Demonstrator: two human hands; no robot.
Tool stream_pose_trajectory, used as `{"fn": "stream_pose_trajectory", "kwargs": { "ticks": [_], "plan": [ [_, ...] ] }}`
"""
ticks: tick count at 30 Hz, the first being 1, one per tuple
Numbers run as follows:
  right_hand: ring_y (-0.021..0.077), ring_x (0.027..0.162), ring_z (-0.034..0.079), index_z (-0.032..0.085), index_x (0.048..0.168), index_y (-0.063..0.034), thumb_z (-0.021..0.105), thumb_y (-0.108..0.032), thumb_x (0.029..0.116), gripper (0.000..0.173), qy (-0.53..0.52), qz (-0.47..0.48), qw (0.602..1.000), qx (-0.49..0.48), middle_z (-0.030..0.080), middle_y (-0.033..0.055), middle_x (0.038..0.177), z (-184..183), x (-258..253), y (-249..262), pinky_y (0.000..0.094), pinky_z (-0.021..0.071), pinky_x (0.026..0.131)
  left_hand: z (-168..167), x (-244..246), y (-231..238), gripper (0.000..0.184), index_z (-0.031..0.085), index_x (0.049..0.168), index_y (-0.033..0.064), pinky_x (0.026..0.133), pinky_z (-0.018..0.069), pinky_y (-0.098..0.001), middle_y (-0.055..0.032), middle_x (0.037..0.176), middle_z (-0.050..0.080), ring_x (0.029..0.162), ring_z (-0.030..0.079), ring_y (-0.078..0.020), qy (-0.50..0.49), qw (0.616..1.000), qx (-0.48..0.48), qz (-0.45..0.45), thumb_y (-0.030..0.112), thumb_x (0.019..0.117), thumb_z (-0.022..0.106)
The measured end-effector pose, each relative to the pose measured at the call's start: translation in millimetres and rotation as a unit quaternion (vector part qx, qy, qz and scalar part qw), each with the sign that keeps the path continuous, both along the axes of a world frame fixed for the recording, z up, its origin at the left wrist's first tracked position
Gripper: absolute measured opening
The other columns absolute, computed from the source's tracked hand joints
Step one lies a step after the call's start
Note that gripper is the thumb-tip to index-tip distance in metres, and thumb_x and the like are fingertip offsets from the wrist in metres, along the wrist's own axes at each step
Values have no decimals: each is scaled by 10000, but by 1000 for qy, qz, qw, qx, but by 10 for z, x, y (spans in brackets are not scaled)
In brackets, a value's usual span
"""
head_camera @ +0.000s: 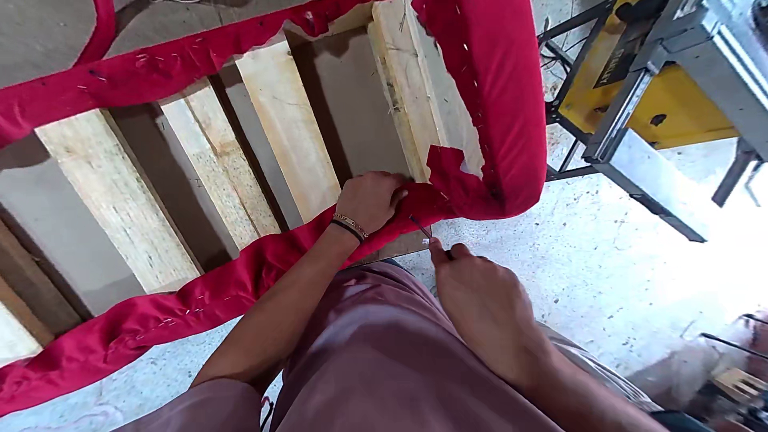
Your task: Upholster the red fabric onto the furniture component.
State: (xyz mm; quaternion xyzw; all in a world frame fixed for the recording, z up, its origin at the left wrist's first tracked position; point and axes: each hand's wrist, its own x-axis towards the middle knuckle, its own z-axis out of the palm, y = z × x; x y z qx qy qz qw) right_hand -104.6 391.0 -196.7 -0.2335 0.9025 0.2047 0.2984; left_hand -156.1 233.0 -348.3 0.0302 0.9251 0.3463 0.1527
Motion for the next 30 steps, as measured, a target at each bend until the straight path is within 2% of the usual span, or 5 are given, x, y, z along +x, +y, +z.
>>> {"fn": "stream_pose_trajectory", "kwargs": {
  "ticks": [3,7,18,25,30],
  "plan": [
    [319,684,679,590,1379,16,535,-56,997,393,-43,-11,998,42,639,197,949,49,-42,-184,417,544,512,2,-8,-7,311,751,1112,138,834,571,-544,-104,1053,742,1003,721,-306,-5,1000,-4,-3,374,1056,557],
    [284,824,694,603,1452,-263,536,-202,1044,418,-134,-110,981,-91,710,101,943,-101,-414,408,508,579,692,-19,12,-11,285,753,1170,171,862,578,-555,-90,1105,751,1035,724,-300,0,1000,11,4,356,1049,573],
    [268,632,657,615,1441,-320,555,-158,1035,441,61,-2,984,-165,656,86,890,-464,18,844,448,536,492,36,1,-21,311,758,1144,182,876,567,-572,-87,1087,753,1047,718,-297,-16,1000,7,11,405,1047,564],
    [367,779,703,521,1421,31,492,-45,1024,406,-31,-24,999,29,637,225,1008,33,92,-108,464,587,600,47,9,-21,321,757,1162,162,916,560,-564,-99,1114,750,1077,712,-298,0,1000,2,0,385,1060,549],
    [276,871,699,626,1437,-270,570,-195,1031,417,-135,-95,969,-182,741,105,984,-324,-446,726,536,570,777,38,11,-28,328,752,1096,134,894,559,-572,-111,1060,745,1043,712,-306,6,1000,7,1,390,1058,551]
  ]
}}
